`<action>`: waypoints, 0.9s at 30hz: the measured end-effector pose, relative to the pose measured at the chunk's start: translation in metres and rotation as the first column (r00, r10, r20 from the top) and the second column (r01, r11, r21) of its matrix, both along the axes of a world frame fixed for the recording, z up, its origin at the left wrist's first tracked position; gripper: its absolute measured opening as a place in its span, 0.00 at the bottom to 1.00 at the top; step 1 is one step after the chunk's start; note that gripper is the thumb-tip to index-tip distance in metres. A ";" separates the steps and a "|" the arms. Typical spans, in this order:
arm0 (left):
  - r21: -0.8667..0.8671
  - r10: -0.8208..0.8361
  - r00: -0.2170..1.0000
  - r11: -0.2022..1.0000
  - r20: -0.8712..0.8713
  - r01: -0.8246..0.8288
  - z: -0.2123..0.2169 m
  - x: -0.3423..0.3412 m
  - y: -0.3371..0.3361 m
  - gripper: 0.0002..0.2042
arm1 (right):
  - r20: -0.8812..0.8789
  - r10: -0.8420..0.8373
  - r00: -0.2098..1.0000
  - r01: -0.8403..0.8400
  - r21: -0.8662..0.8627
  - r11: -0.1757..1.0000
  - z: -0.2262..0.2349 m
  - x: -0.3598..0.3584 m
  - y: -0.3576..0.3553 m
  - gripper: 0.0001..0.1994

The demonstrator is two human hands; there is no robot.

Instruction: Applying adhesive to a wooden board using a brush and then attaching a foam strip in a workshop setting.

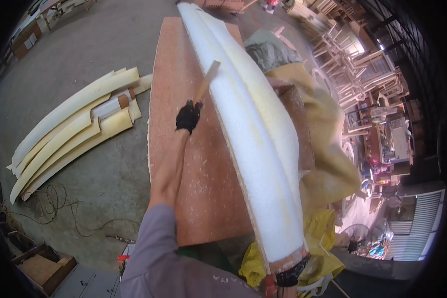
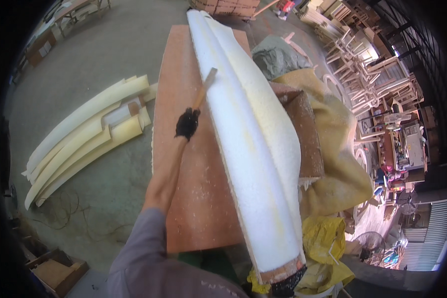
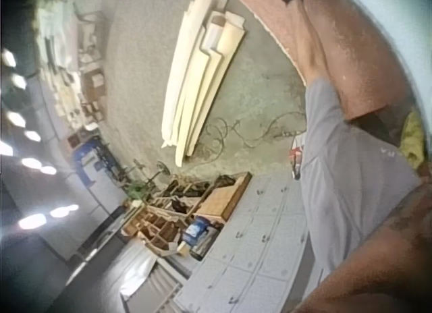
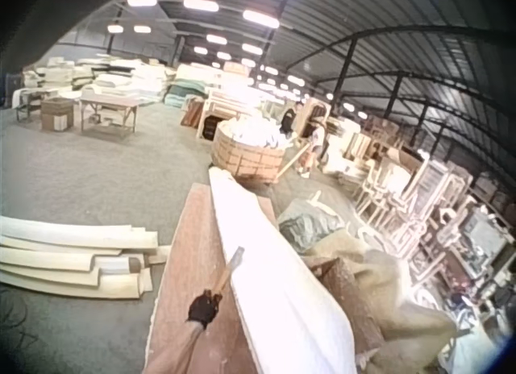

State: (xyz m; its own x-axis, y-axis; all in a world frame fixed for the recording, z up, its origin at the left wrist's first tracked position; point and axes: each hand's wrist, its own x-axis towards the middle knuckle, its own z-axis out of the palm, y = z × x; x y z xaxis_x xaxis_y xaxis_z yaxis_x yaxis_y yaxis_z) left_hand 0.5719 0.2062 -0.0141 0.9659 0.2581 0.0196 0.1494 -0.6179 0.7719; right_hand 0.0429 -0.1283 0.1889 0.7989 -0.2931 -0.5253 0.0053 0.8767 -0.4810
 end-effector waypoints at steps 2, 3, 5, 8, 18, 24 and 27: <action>-0.183 -0.040 0.982 0.983 -0.185 0.006 -0.002 0.007 0.012 0.29 | -0.007 -0.038 0.999 0.038 0.014 0.999 0.000 -0.005 0.012 0.37; -0.225 -0.079 0.968 0.974 -0.239 0.024 0.006 0.006 0.012 0.31 | -0.007 -0.064 0.998 0.065 0.022 0.998 -0.005 -0.005 0.016 0.37; -0.144 -0.062 0.988 0.989 -0.143 0.042 0.010 0.001 0.006 0.32 | -0.019 -0.112 0.993 0.113 0.051 0.992 -0.004 -0.001 0.008 0.37; 0.007 0.025 0.998 1.000 -0.055 -0.025 -0.011 -0.007 0.036 0.32 | -0.036 -0.155 0.987 0.158 0.100 0.982 -0.002 0.012 0.010 0.37; 0.072 -0.107 0.988 0.991 -0.110 0.115 0.015 0.006 0.022 0.34 | -0.154 0.107 0.982 -0.165 -0.440 0.883 0.023 0.032 0.039 0.36; 0.118 0.141 0.978 0.985 -0.151 -0.124 -0.119 0.001 0.153 0.32 | 0.003 0.261 0.965 -0.236 -0.415 0.879 0.014 0.040 0.025 0.37; -0.010 -0.040 0.936 0.999 0.350 0.046 -0.013 -0.013 0.029 0.26 | 0.046 0.195 0.980 -0.167 -0.347 0.923 0.017 0.031 0.030 0.36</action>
